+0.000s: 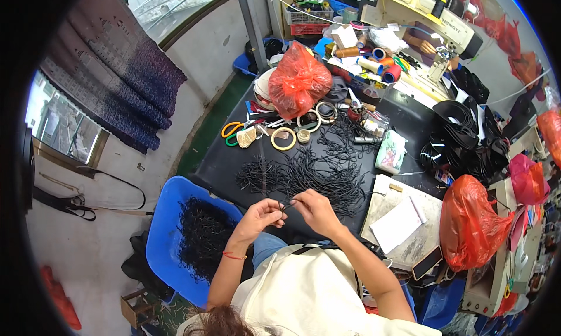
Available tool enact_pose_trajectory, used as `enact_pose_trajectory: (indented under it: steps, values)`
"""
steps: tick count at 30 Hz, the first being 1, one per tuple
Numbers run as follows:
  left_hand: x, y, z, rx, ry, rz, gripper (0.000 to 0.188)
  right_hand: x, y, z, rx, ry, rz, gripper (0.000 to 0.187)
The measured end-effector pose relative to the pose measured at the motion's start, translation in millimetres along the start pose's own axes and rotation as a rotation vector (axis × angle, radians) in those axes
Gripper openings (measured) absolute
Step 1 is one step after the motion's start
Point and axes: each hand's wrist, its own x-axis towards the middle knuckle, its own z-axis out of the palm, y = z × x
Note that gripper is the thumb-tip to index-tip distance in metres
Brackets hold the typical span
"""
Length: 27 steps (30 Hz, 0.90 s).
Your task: The person sits at a cluttered workbench and repeatedly picks up small black elastic bands from a pile. They tie each band into a knot by hand and place the finished item into a blue plastic bin. The process is repetitive and involves handling the bands one at a time.
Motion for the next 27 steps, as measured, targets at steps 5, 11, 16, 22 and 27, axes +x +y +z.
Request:
enact_pose_trajectory:
  steps: [5,11,16,22,27]
  values:
    - [0.5,5.1,3.7,-0.220,0.021,-0.032,0.024,-5.5,-13.3,14.2,0.050,0.063,-0.010,0.009]
    - [8.7,-20.0,1.2,0.065,0.329,0.173,0.020,-12.1,-32.2,16.2,0.148,0.001,0.144,0.016]
    - [8.0,-21.2,-1.2,-0.076,0.286,0.187,0.020,-10.1,-28.4,14.6,1.008,-0.176,0.451,0.020]
    - [1.5,-11.2,7.0,-0.176,0.270,0.153,0.018,-9.9,-22.2,18.3,0.733,-0.064,0.432,0.016]
    - [3.9,-22.7,22.1,-0.049,0.409,0.300,0.014,-9.9,-9.4,32.6,0.623,0.077,0.430,0.017]
